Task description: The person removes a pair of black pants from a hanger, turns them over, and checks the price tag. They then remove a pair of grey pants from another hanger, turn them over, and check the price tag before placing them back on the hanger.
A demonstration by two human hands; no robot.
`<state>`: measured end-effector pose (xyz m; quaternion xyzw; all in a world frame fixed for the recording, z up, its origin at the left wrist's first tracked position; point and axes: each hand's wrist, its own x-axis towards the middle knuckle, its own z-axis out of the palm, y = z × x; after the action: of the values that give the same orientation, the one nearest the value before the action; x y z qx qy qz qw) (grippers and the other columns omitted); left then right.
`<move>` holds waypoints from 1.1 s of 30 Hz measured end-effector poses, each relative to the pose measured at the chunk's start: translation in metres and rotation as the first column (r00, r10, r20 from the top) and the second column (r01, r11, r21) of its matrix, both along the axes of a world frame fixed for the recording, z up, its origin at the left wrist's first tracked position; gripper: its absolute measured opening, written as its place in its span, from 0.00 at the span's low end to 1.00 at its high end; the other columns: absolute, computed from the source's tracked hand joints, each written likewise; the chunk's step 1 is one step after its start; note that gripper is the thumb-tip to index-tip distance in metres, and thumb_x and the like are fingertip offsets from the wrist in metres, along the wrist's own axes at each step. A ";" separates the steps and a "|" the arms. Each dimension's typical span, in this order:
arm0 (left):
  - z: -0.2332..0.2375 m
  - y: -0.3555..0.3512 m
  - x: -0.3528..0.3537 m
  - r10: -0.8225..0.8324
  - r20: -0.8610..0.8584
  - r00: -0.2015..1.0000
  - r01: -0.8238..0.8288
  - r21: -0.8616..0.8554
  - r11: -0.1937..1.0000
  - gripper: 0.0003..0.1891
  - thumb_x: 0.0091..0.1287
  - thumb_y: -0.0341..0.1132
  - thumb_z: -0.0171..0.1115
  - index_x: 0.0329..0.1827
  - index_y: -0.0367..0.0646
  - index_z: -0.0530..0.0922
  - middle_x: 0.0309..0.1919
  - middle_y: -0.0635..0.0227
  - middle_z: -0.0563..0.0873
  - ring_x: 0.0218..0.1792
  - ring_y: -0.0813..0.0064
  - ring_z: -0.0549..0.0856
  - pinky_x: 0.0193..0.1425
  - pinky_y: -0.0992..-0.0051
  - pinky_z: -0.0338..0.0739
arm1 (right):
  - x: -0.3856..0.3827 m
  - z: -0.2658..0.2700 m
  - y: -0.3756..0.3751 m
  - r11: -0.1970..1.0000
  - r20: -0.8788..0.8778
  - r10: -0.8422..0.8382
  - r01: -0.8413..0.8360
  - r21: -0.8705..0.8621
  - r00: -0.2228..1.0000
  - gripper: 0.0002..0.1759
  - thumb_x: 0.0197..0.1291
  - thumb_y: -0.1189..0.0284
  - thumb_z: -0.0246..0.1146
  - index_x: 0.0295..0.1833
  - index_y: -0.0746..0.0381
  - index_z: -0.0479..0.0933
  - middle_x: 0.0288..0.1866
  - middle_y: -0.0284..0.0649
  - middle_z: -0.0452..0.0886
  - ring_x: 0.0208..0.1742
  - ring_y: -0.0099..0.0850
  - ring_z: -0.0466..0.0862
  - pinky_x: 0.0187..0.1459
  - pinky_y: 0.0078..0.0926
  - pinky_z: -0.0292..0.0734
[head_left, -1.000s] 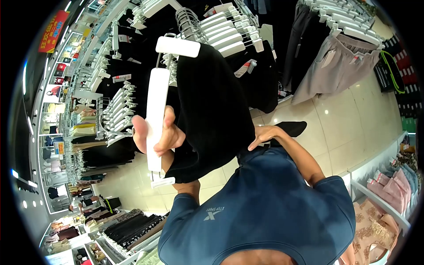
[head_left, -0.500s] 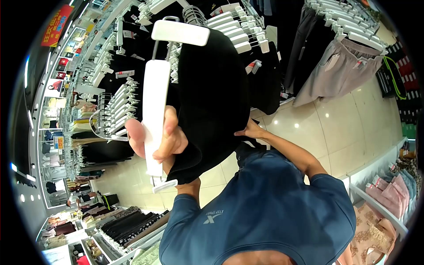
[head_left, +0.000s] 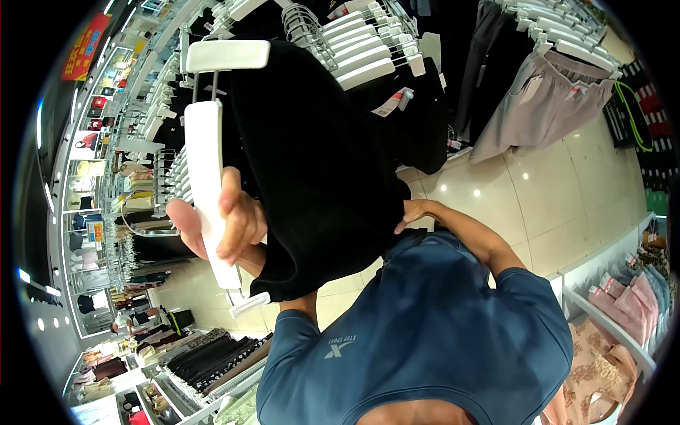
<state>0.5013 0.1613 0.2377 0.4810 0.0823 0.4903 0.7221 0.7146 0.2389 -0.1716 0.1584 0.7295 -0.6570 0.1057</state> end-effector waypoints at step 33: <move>-0.167 -0.019 0.108 0.580 -0.543 0.607 -0.722 -0.072 0.689 0.36 0.59 0.54 0.70 0.58 0.36 0.65 0.30 0.67 0.77 0.22 0.85 0.72 0.21 0.86 0.65 | 0.053 0.225 -0.003 0.610 -0.289 -0.793 0.706 -0.361 0.537 0.18 0.59 0.60 0.67 0.30 0.67 0.79 0.23 0.31 0.78 0.26 0.19 0.75 0.30 0.23 0.72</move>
<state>0.6097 0.1421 0.0710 0.4131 0.4985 0.5686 0.5074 0.7675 0.2360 0.0530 0.2993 0.5238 -0.7251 -0.3320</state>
